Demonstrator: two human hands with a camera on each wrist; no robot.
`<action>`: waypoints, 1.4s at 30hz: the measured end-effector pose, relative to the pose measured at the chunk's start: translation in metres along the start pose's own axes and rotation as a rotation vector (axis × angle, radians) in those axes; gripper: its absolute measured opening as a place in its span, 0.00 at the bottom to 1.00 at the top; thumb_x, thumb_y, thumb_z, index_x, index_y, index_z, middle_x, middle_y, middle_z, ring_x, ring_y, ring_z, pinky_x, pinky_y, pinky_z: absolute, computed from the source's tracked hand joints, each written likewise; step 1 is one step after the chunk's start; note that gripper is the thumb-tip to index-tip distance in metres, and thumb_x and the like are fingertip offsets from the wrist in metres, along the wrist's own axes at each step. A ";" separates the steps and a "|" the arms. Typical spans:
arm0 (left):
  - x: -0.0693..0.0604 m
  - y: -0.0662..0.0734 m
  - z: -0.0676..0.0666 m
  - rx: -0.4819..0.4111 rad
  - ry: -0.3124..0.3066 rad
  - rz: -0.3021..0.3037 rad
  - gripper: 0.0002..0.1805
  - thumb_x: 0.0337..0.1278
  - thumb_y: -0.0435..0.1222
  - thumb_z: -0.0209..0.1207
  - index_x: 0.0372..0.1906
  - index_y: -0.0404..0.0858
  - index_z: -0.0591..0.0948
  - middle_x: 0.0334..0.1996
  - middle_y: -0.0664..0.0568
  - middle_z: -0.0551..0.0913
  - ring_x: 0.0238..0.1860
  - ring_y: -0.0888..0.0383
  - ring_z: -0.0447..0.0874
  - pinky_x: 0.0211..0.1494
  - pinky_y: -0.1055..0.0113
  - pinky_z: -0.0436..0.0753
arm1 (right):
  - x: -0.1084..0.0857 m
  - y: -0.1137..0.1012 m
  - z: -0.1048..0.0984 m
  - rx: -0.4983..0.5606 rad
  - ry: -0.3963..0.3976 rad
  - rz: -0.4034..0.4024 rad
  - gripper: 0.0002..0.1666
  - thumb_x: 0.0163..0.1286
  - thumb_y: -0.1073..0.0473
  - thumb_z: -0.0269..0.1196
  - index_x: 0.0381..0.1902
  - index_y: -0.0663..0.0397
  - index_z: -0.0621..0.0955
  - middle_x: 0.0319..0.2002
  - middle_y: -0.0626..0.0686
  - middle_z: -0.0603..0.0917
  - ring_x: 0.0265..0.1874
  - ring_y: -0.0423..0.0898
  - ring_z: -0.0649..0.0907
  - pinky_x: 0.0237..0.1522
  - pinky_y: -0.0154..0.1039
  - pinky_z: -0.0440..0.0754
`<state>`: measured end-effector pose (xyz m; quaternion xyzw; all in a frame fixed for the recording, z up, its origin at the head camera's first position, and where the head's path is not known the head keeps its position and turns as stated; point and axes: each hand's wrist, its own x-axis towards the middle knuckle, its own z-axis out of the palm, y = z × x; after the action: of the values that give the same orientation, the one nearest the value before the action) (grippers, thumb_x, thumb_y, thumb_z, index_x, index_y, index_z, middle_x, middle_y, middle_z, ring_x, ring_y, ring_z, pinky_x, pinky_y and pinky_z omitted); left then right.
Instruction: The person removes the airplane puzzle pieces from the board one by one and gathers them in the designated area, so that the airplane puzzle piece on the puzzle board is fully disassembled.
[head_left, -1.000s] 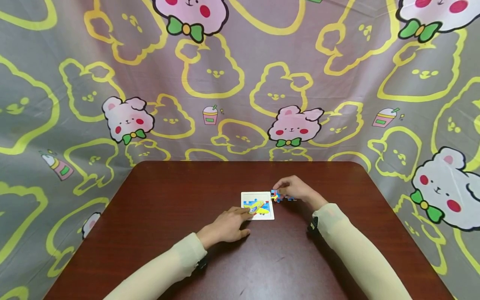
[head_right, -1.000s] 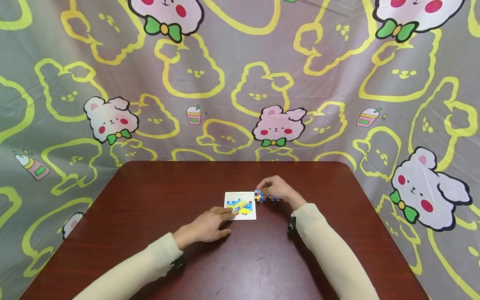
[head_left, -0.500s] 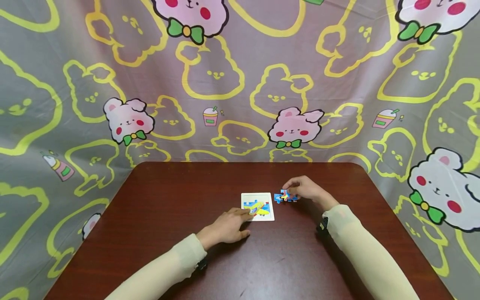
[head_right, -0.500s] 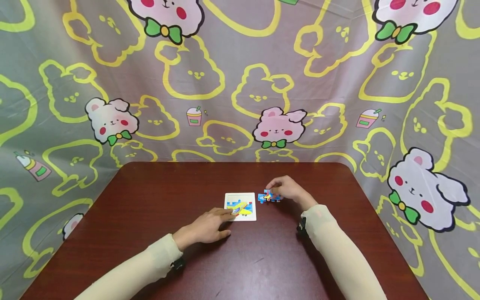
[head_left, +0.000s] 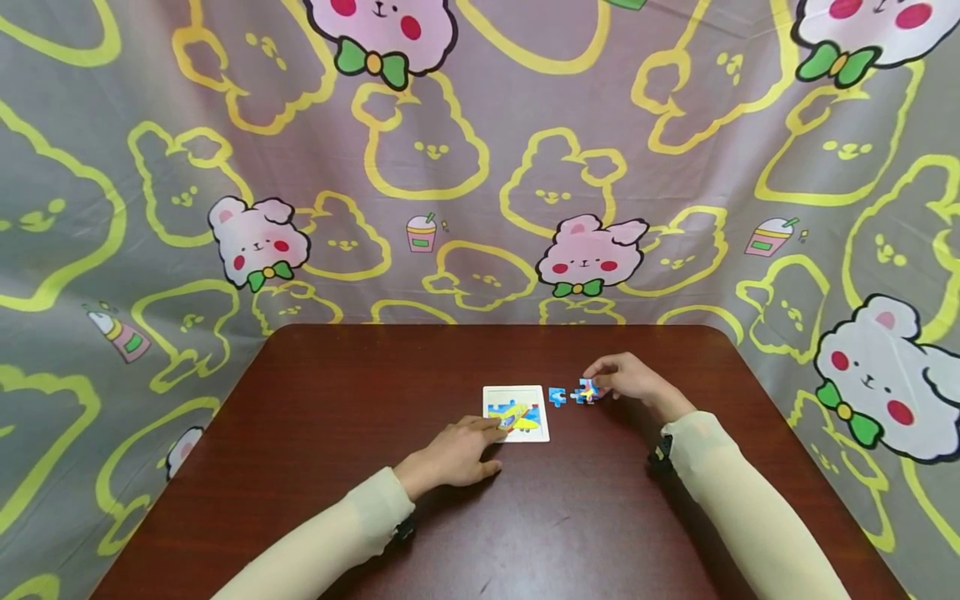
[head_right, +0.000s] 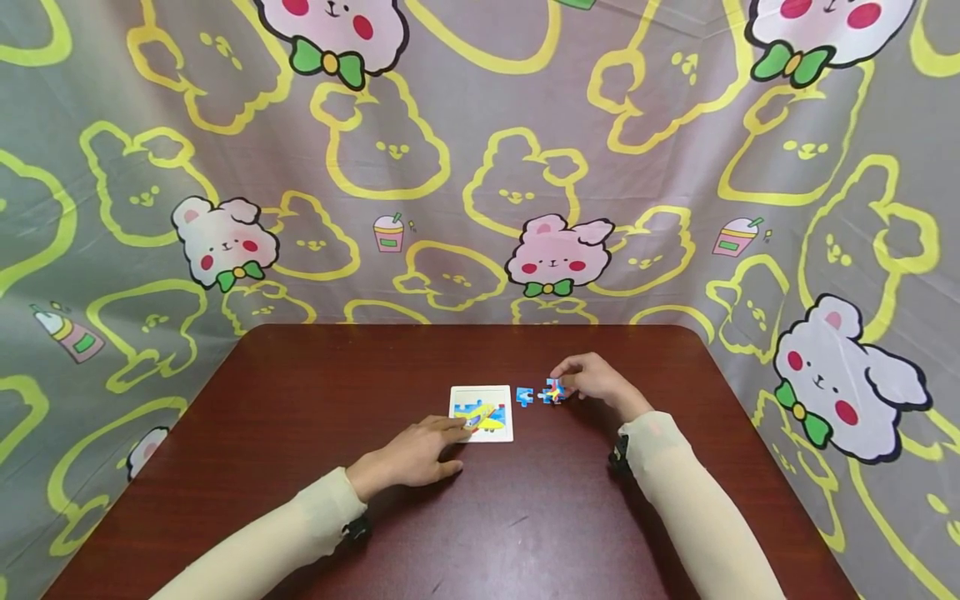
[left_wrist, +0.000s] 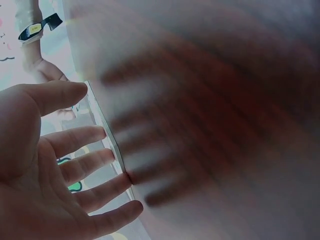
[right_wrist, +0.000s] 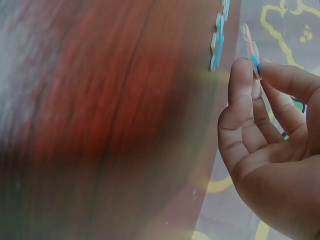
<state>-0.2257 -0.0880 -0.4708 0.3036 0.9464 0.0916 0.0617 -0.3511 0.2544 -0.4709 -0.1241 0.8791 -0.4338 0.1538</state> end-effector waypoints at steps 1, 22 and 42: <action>0.000 0.000 0.000 -0.001 0.000 0.000 0.29 0.64 0.49 0.61 0.69 0.46 0.75 0.72 0.48 0.72 0.70 0.45 0.70 0.62 0.42 0.78 | 0.000 0.002 -0.001 0.000 0.002 0.006 0.11 0.71 0.62 0.62 0.47 0.60 0.85 0.33 0.56 0.86 0.31 0.48 0.85 0.30 0.43 0.82; -0.001 -0.001 0.001 -0.009 0.013 0.010 0.29 0.64 0.49 0.61 0.68 0.45 0.76 0.71 0.47 0.72 0.71 0.45 0.70 0.62 0.42 0.78 | -0.006 0.023 -0.017 -0.013 0.025 0.068 0.11 0.70 0.65 0.60 0.47 0.63 0.84 0.30 0.53 0.87 0.28 0.45 0.84 0.24 0.38 0.76; 0.001 -0.001 0.001 0.006 -0.007 -0.003 0.29 0.64 0.50 0.61 0.68 0.46 0.76 0.72 0.48 0.71 0.71 0.46 0.70 0.64 0.44 0.77 | -0.010 0.022 -0.019 -0.117 0.049 0.066 0.12 0.69 0.67 0.58 0.46 0.61 0.85 0.29 0.54 0.86 0.27 0.44 0.82 0.19 0.35 0.70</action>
<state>-0.2274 -0.0880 -0.4723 0.3026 0.9469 0.0875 0.0645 -0.3504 0.2848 -0.4762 -0.0934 0.9100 -0.3793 0.1391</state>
